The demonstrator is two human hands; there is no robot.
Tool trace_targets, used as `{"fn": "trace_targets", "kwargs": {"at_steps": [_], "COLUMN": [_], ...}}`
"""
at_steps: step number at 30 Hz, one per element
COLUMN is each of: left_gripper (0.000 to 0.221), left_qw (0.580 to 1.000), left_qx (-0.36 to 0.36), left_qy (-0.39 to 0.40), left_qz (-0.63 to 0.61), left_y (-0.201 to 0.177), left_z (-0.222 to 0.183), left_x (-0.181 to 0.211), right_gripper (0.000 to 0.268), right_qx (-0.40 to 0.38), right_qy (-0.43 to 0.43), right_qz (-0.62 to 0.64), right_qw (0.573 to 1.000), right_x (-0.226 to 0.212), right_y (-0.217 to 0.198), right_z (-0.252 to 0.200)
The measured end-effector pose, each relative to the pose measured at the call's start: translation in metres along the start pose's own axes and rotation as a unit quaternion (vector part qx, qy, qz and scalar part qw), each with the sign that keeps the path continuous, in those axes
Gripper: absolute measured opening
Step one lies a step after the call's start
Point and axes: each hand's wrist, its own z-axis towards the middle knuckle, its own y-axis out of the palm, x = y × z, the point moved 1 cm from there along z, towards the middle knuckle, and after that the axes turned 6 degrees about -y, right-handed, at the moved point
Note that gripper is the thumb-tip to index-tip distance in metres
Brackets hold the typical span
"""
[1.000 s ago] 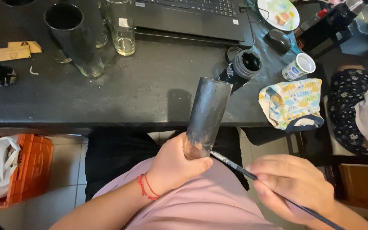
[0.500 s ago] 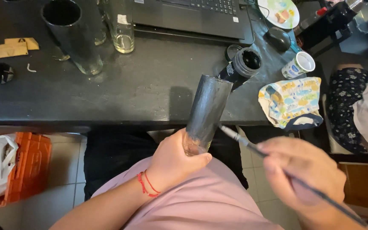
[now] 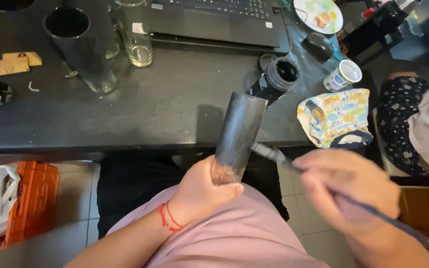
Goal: Painting the exterior of a tall cylindrical glass with black paint using a brush
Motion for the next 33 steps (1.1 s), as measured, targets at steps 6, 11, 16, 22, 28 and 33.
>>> {"fn": "trace_targets", "kwargs": {"at_steps": [6, 11, 16, 22, 28, 33], "left_gripper": [0.023, 0.031, 0.042, 0.060, 0.066, 0.053], "left_qw": [0.904, 0.858, 0.805, 0.787, 0.782, 0.800], "left_qx": [-0.271, -0.352, -0.433, -0.471, -0.480, -0.472], "left_qy": [0.204, 0.250, 0.231, 0.189, 0.165, 0.190], "left_qz": [-0.260, -0.278, -0.334, -0.351, -0.362, -0.319], "left_y": [0.013, 0.007, 0.009, 0.008, 0.004, 0.002], "left_z": [0.028, 0.025, 0.026, 0.026, 0.029, 0.027], "left_x": [-0.039, -0.036, -0.039, -0.045, -0.048, -0.046], "right_gripper": [0.017, 0.008, 0.022, 0.014, 0.018, 0.023], "right_qx": [0.060, 0.006, 0.067, -0.003, 0.139, 0.134], "right_qy": [0.094, 0.081, -0.013, -0.043, -0.046, -0.055], "right_qz": [0.083, 0.119, 0.023, 0.120, 0.103, 0.123], "right_qw": [0.990, 0.990, 0.997, 0.992, 0.984, 0.982], "right_x": [0.007, 0.013, 0.033, 0.025, 0.053, 0.053], "right_y": [-0.033, -0.028, -0.042, -0.037, -0.046, -0.054], "right_z": [-0.015, -0.001, -0.008, -0.003, -0.023, -0.049]}}
